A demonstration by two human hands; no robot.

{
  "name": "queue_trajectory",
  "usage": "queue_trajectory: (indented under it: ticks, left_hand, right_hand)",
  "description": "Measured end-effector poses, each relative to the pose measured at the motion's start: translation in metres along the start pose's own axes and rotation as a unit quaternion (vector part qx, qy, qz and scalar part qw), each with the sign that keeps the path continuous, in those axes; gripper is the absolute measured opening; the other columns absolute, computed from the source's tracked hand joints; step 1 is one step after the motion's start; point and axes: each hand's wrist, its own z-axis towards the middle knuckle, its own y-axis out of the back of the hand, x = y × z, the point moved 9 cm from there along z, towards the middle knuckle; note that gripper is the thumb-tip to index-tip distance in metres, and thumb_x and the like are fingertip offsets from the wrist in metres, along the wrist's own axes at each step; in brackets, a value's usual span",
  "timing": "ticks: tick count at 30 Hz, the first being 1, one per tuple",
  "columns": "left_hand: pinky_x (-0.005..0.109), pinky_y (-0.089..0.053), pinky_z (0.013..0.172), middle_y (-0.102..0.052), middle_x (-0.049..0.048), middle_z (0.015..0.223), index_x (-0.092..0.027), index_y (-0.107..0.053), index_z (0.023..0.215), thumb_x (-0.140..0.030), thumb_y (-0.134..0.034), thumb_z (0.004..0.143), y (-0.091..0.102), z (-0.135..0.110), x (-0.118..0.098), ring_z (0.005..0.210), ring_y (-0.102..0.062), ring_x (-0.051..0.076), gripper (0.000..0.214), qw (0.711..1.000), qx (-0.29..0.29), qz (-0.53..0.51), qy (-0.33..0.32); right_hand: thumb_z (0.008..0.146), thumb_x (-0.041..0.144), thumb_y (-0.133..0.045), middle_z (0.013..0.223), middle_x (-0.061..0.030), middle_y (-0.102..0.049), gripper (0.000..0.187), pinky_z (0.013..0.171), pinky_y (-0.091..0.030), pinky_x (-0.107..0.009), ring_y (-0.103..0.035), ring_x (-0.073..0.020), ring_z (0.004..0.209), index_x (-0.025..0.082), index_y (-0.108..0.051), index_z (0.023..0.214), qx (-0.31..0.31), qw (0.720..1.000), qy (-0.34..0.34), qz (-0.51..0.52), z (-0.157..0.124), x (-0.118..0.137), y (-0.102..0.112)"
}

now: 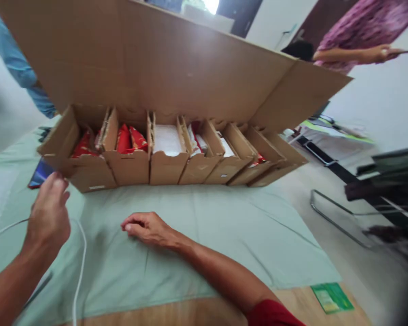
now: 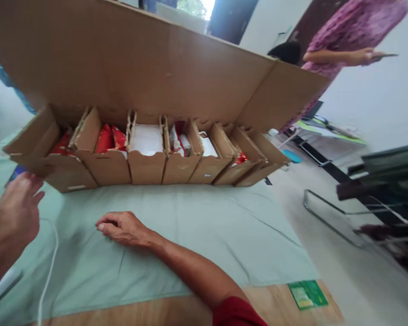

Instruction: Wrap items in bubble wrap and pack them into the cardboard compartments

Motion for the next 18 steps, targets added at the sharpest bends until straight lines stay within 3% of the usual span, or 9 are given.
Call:
queue_trajectory:
  ticks: [3, 5, 9, 11, 14, 15, 18]
  left_hand:
    - [0.043, -0.025, 0.128, -0.049, -0.0113, 0.16, -0.055, -0.061, 0.134, -0.064, -0.069, 0.081, -0.018, -0.061, 0.007, 0.153, -0.038, 0.029, 0.054, 0.996, 0.073, 0.042, 0.022]
    - [0.043, -0.026, 0.128, -0.046, -0.0164, 0.161, -0.063, -0.055, 0.135, -0.063, -0.07, 0.08, -0.042, -0.107, 0.019, 0.153, -0.038, 0.03, 0.058, 0.988, 0.14, 0.037, 0.053]
    - [0.062, -0.031, 0.123, -0.045, -0.0024, 0.163, -0.053, -0.049, 0.146, -0.065, -0.067, 0.079, -0.103, -0.185, 0.046, 0.151, -0.039, 0.039, 0.07, 0.957, 0.26, 0.075, 0.104]
    - [0.066, -0.039, 0.116, -0.046, 0.0044, 0.162, -0.047, -0.049, 0.149, -0.066, -0.063, 0.082, -0.131, -0.213, 0.055, 0.149, -0.041, 0.042, 0.07, 0.94, 0.313, 0.099, 0.097]
    - [0.064, -0.05, 0.106, -0.049, 0.0082, 0.16, -0.045, -0.051, 0.148, -0.063, -0.057, 0.088, -0.165, -0.247, 0.065, 0.147, -0.045, 0.041, 0.063, 0.916, 0.378, 0.12, 0.052]
    - [0.062, -0.052, 0.104, -0.05, 0.0084, 0.159, -0.045, -0.053, 0.146, -0.06, -0.056, 0.09, -0.172, -0.258, 0.068, 0.147, -0.046, 0.04, 0.058, 0.911, 0.392, 0.126, 0.037]
    - [0.059, -0.055, 0.101, -0.051, 0.0086, 0.158, -0.04, -0.064, 0.136, -0.05, -0.053, 0.094, -0.183, -0.286, 0.077, 0.145, -0.048, 0.037, 0.044, 0.903, 0.406, 0.14, -0.018]
  right_hand:
    - [0.092, 0.033, -0.06, 0.08, -0.001, -0.074, 0.021, 0.067, -0.049, -0.026, -0.065, -0.0151, 0.073, 0.022, -0.077, 0.093, -0.034, 0.998, -0.016, -0.052, -0.053, 0.011, 0.054]
    - [0.092, 0.032, -0.059, 0.078, -0.0019, -0.074, 0.022, 0.067, -0.05, -0.027, -0.066, -0.0159, 0.071, 0.021, -0.077, 0.09, -0.07, 0.994, -0.035, -0.072, -0.089, 0.02, 0.096]
    - [0.091, 0.038, -0.061, 0.078, -0.0032, -0.075, 0.024, 0.07, -0.051, -0.03, -0.067, -0.018, 0.072, 0.021, -0.077, 0.087, -0.198, 0.964, -0.016, -0.177, -0.155, 0.073, 0.199]
    - [0.091, 0.04, -0.06, 0.08, -0.0045, -0.075, 0.027, 0.072, -0.051, -0.031, -0.067, -0.0188, 0.074, 0.02, -0.077, 0.091, -0.3, 0.918, 0.005, -0.259, -0.186, 0.115, 0.261]
    - [0.093, 0.034, -0.053, 0.087, -0.0082, -0.077, 0.031, 0.074, -0.051, -0.032, -0.067, -0.0198, 0.079, 0.015, -0.078, 0.097, -0.425, 0.809, -0.003, -0.406, -0.221, 0.175, 0.345]
    - [0.093, 0.029, -0.051, 0.087, -0.0088, -0.077, 0.032, 0.074, -0.05, -0.031, -0.066, -0.0197, 0.078, 0.013, -0.078, 0.098, -0.435, 0.775, -0.026, -0.458, -0.223, 0.187, 0.367]
    - [0.091, 0.019, -0.052, 0.094, -0.0094, -0.079, 0.033, 0.076, -0.048, -0.028, -0.068, -0.0193, 0.084, 0.011, -0.08, 0.105, -0.366, 0.705, -0.147, -0.59, -0.208, 0.195, 0.419]
